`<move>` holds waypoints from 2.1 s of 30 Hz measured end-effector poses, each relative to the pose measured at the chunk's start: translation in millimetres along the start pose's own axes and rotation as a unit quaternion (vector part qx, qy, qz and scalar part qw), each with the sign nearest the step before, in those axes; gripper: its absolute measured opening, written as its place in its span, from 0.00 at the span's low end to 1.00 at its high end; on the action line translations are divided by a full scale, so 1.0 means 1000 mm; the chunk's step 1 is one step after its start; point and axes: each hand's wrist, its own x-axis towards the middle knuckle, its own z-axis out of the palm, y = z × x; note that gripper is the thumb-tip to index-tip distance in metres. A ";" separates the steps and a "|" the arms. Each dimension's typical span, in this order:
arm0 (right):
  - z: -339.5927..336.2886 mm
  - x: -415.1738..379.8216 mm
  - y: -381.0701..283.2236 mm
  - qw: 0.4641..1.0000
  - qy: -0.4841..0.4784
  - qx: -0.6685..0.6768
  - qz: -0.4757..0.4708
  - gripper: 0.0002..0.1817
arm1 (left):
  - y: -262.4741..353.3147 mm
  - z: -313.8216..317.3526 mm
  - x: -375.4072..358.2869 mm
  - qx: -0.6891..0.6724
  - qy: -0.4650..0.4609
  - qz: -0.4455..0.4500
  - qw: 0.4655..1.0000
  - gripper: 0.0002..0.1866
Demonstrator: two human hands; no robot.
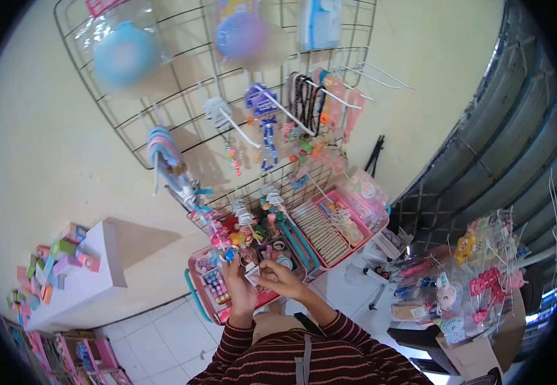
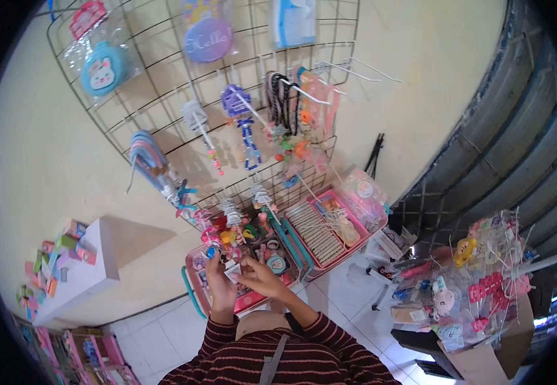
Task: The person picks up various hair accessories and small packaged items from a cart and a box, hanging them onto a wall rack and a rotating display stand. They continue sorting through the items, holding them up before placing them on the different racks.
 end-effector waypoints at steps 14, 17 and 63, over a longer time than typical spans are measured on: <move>-0.035 0.010 0.032 0.971 0.236 -0.021 -0.016 0.08 | -0.070 -0.095 0.003 0.215 -0.051 -0.171 0.960 0.10; -0.031 0.022 0.030 0.981 0.189 -0.043 -0.016 0.08 | -0.076 -0.098 -0.006 0.206 -0.053 -0.202 0.956 0.12; -0.039 0.082 0.069 0.943 0.213 -0.240 -0.090 0.08 | -0.078 -0.111 -0.004 0.165 -0.012 -0.239 0.957 0.29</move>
